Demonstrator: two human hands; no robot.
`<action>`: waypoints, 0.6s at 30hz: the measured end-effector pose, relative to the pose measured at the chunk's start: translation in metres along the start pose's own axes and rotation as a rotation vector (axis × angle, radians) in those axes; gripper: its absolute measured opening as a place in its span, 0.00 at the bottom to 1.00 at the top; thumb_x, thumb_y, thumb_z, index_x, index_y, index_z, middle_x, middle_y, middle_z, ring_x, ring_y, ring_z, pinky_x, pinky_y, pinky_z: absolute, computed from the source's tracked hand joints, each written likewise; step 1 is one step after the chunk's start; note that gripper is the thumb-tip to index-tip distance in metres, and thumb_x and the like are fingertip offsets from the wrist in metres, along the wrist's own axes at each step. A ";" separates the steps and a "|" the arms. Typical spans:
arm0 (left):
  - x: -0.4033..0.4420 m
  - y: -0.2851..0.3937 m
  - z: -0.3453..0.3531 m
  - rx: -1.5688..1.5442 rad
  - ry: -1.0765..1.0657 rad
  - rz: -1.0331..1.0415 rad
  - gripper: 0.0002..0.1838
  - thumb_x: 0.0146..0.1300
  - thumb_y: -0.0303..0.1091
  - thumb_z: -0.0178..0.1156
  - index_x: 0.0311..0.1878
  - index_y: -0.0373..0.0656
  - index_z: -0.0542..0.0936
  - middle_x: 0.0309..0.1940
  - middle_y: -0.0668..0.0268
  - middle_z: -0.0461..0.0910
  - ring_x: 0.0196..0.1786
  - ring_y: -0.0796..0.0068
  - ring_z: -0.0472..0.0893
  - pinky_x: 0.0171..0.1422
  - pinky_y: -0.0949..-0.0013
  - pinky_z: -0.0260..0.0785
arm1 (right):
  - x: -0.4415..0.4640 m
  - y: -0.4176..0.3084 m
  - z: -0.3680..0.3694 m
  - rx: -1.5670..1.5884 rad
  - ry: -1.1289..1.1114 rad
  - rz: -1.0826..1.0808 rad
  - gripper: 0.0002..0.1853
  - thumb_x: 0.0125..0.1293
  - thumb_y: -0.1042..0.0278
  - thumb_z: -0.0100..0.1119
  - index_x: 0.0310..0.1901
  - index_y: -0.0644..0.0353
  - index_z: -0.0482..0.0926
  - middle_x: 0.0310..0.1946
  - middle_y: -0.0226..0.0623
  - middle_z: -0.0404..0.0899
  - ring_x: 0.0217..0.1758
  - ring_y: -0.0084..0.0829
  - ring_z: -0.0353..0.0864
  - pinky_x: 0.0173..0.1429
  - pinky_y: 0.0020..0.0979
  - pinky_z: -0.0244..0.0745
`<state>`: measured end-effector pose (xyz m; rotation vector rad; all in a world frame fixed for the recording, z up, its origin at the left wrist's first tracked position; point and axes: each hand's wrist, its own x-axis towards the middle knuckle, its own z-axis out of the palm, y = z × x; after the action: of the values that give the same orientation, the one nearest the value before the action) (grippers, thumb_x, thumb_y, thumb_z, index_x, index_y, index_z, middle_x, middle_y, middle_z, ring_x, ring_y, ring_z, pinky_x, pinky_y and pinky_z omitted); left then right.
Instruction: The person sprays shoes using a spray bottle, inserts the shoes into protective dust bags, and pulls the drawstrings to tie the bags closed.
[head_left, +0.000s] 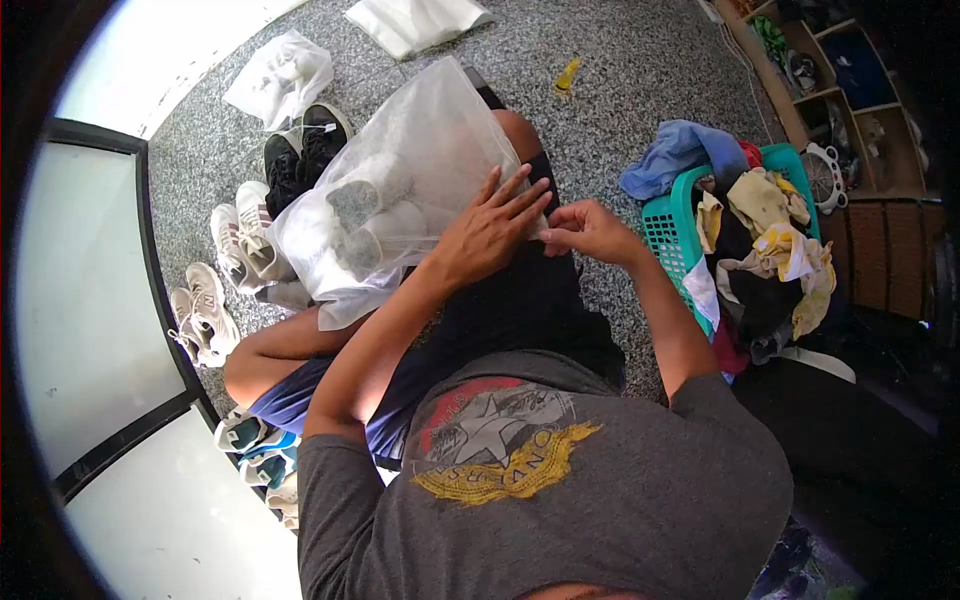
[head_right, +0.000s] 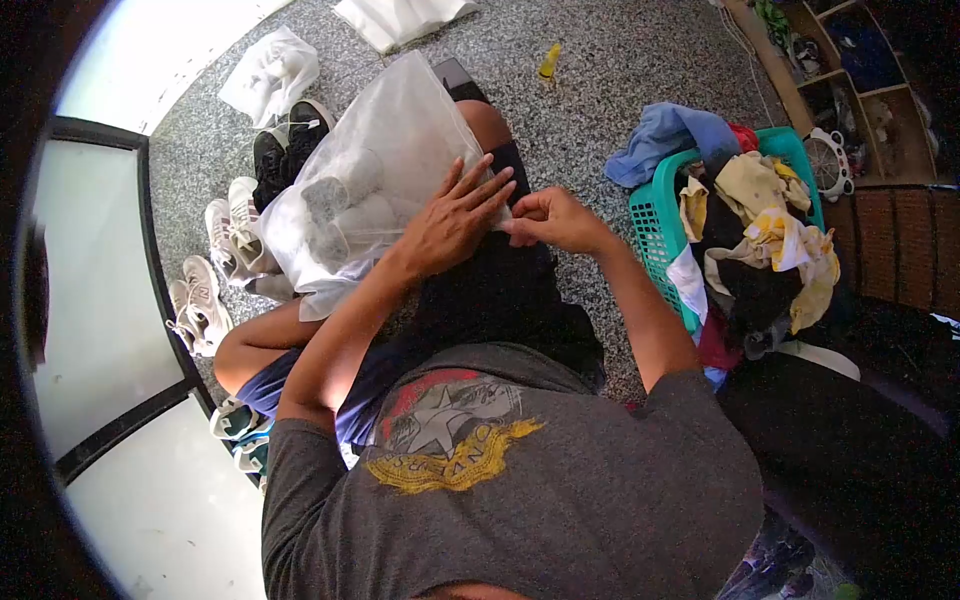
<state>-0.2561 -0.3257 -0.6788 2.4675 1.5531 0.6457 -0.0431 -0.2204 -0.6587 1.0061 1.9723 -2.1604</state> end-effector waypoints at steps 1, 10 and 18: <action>-0.001 -0.001 0.000 0.001 -0.004 -0.004 0.35 0.64 0.34 0.60 0.76 0.43 0.67 0.79 0.59 0.62 0.84 0.53 0.52 0.86 0.42 0.36 | 0.001 -0.003 0.002 -0.060 0.013 0.010 0.10 0.71 0.66 0.66 0.42 0.66 0.84 0.33 0.34 0.87 0.37 0.22 0.86 0.45 0.25 0.80; 0.022 0.001 -0.039 -0.165 -0.115 -0.034 0.14 0.62 0.36 0.65 0.51 0.49 0.84 0.58 0.59 0.81 0.77 0.52 0.65 0.82 0.39 0.43 | 0.011 0.011 -0.017 0.009 -0.079 -0.115 0.11 0.71 0.64 0.68 0.42 0.65 0.84 0.35 0.32 0.86 0.38 0.20 0.84 0.46 0.25 0.79; 0.049 -0.014 -0.061 -0.194 -0.491 -0.109 0.11 0.59 0.41 0.69 0.42 0.47 0.89 0.38 0.58 0.86 0.56 0.58 0.81 0.71 0.45 0.57 | 0.011 -0.006 -0.014 -0.056 -0.112 -0.176 0.10 0.71 0.66 0.67 0.42 0.66 0.84 0.35 0.30 0.86 0.40 0.19 0.83 0.48 0.25 0.78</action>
<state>-0.2761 -0.2817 -0.6155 2.1622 1.3459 0.1428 -0.0488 -0.2022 -0.6586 0.7120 2.1277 -2.1789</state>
